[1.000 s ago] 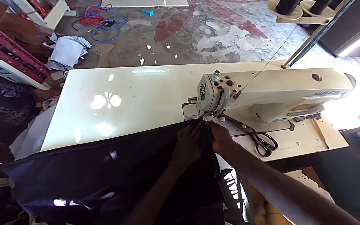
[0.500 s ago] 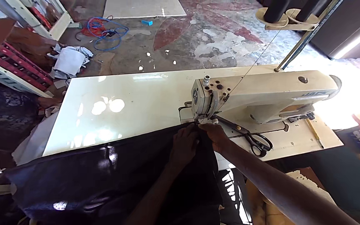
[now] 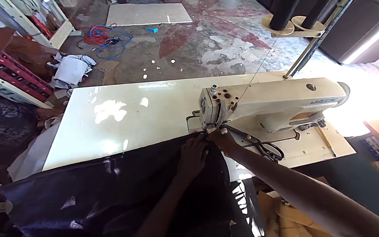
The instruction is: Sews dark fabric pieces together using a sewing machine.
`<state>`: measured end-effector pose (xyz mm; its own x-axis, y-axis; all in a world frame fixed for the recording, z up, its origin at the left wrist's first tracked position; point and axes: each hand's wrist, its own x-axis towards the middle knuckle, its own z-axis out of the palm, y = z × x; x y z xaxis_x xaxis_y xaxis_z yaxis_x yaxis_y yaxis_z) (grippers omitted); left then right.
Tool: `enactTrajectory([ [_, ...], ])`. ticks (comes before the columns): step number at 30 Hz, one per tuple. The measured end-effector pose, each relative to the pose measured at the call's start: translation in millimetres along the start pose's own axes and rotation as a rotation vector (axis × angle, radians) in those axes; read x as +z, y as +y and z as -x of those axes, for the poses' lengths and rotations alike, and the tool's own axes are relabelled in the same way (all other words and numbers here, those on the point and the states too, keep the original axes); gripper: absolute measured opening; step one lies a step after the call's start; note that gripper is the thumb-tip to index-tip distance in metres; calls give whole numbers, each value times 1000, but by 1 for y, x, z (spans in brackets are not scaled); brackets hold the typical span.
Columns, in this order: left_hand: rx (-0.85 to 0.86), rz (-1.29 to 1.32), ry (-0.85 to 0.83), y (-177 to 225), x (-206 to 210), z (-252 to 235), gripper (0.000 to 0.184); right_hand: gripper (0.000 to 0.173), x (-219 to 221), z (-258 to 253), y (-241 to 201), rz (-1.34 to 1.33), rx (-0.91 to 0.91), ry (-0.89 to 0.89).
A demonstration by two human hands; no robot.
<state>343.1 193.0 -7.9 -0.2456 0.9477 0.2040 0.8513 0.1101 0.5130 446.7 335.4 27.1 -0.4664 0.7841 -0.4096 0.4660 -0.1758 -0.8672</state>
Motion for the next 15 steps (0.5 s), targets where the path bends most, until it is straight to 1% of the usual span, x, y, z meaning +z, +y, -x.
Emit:
enactTrajectory([
  [4, -2, -2, -15, 1, -1, 0, 30, 17, 8, 11, -10, -376, 241, 73],
  [6, 3, -5, -18, 2, -1, -1, 29, 19, 11, 19, -17, -469, 309, 119],
  [8, 7, -9, -12, 1, 0, -1, 27, 20, 13, 20, -19, -483, 342, 109],
  [10, 17, -23, 2, 1, 0, 0, 27, 17, 10, 18, -18, -498, 346, 40],
  [12, 32, -37, 17, 0, 2, 0, 28, 15, 5, 19, -20, -583, 351, -26],
  [13, 32, -41, 15, 0, 2, 0, 28, 13, 5, 21, -22, -639, 360, -29],
  [15, 29, -50, 10, 1, 0, 0, 27, 11, 13, 24, -24, -720, 384, 45],
])
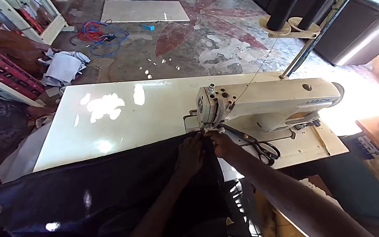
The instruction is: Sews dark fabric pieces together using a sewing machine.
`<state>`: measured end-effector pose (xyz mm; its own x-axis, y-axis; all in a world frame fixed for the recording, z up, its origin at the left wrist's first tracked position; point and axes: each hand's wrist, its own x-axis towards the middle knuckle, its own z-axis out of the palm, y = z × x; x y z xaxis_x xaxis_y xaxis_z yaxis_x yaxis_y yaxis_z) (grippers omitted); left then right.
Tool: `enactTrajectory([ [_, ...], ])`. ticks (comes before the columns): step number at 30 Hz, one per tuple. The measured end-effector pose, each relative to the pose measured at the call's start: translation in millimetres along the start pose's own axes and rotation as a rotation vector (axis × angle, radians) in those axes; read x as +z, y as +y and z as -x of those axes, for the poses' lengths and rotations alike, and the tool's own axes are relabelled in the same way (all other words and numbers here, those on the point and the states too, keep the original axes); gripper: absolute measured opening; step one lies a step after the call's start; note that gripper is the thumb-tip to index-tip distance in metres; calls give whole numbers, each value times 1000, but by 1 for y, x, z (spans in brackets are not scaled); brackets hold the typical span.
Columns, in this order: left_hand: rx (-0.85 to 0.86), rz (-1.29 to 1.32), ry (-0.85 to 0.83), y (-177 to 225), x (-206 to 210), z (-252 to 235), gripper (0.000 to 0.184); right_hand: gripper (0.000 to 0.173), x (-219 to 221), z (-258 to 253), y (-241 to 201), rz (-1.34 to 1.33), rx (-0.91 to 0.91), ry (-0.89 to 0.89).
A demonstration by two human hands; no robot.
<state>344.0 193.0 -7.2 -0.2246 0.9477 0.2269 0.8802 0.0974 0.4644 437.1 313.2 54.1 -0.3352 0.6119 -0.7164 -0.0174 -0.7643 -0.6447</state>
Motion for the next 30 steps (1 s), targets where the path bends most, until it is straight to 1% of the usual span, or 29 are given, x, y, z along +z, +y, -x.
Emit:
enactTrajectory([
  [2, -6, 6, -13, 0, -2, 0, 25, 12, 7, 3, 9, -5, -17, 95],
  [3, -7, 27, -14, -1, -2, 0, 24, 11, 7, 5, 13, 27, -43, 113],
  [5, -4, 60, -7, -5, -1, 1, 22, 7, 1, 6, 21, 131, -106, 75],
  [8, 11, 100, 9, -7, 3, 0, 23, 14, -16, 10, 20, 252, -133, -79],
  [9, 10, 116, 12, -7, 2, 0, 23, 17, -19, 10, 21, 285, -152, -100],
  [13, -8, 281, 107, -11, 1, 0, 25, 19, -21, 8, 32, 355, -282, -74],
  [15, -53, 368, 184, -8, -4, -2, 26, 16, -17, 9, 34, 316, -280, -50],
  [16, -91, 383, 197, -5, -8, -6, 25, 16, -16, 9, 34, 289, -262, -41],
  [17, -127, 373, 185, -3, -12, -12, 26, 17, -14, 10, 33, 272, -243, -33],
  [18, -161, 353, 136, 0, -17, -19, 27, 18, -13, 11, 32, 265, -232, -30],
  [21, -349, 276, -128, 8, -32, -45, 37, 19, -13, 14, 31, 262, -211, -58],
  [22, -407, 260, -188, 10, -35, -52, 37, 20, -14, 14, 30, 265, -202, -84],
  [24, -470, 248, -237, 10, -38, -64, 32, 23, -20, 14, 26, 343, -197, -160],
  [26, -489, 248, -250, 7, -37, -68, 29, 29, -30, 9, 16, 574, -282, -240],
  [28, -494, 236, -252, 8, -35, -67, 28, 28, -39, -8, 7, 805, -480, -243],
  [30, -511, 207, -240, 12, -33, -64, 29, 25, -45, -31, 0, 904, -652, -218],
])
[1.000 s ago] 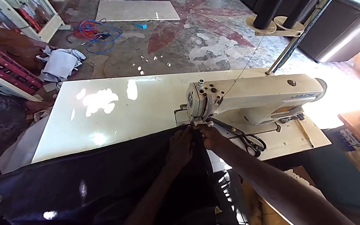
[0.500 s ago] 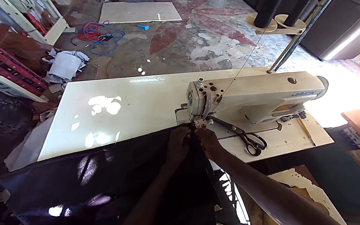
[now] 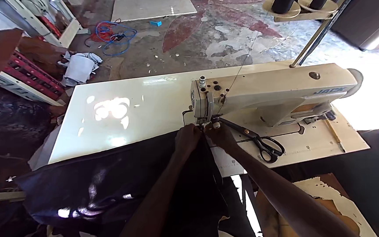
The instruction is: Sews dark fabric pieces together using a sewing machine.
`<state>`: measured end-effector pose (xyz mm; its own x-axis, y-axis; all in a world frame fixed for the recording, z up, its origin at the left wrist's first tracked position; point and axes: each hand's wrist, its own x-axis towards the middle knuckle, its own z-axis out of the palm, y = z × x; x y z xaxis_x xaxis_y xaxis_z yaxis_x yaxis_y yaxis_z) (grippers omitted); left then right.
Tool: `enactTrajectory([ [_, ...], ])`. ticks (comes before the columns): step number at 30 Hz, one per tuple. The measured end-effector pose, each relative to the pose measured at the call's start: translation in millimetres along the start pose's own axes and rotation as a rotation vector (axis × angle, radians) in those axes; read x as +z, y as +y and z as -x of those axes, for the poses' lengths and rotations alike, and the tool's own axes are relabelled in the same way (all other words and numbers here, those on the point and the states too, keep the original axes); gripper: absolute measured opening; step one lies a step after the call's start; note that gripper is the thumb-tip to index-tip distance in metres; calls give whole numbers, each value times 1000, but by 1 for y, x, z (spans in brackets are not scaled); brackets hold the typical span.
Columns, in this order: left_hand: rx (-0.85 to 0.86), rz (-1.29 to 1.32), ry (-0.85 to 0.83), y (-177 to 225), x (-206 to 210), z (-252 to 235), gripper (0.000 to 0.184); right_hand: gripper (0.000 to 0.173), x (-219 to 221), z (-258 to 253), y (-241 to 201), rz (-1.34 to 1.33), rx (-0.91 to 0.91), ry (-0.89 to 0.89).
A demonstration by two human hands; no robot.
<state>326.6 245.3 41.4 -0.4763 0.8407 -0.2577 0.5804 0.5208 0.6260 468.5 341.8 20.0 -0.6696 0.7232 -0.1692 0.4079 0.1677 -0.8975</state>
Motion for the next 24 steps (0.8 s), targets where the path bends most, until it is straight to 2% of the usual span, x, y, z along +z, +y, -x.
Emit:
enactTrajectory([
  [2, -16, -15, 35, 3, 3, 4, 30, 25, -3, -13, 5, 60, -50, 0],
  [6, 16, -3, 100, -2, 11, 7, 29, 21, -1, -17, 1, 112, -19, 16],
  [10, 114, 11, 223, -9, 25, 11, 30, 17, -1, -19, 0, 211, -43, 47],
  [17, 228, -3, 398, -12, 41, 15, 24, 19, -12, -28, -8, 249, 21, -98],
  [21, 251, -23, 458, -12, 46, 16, 22, 18, -12, -30, -7, 224, 34, -97],
  [24, 223, 5, 443, -9, 43, 15, 20, 17, -11, -28, -4, 201, 31, -83],
])
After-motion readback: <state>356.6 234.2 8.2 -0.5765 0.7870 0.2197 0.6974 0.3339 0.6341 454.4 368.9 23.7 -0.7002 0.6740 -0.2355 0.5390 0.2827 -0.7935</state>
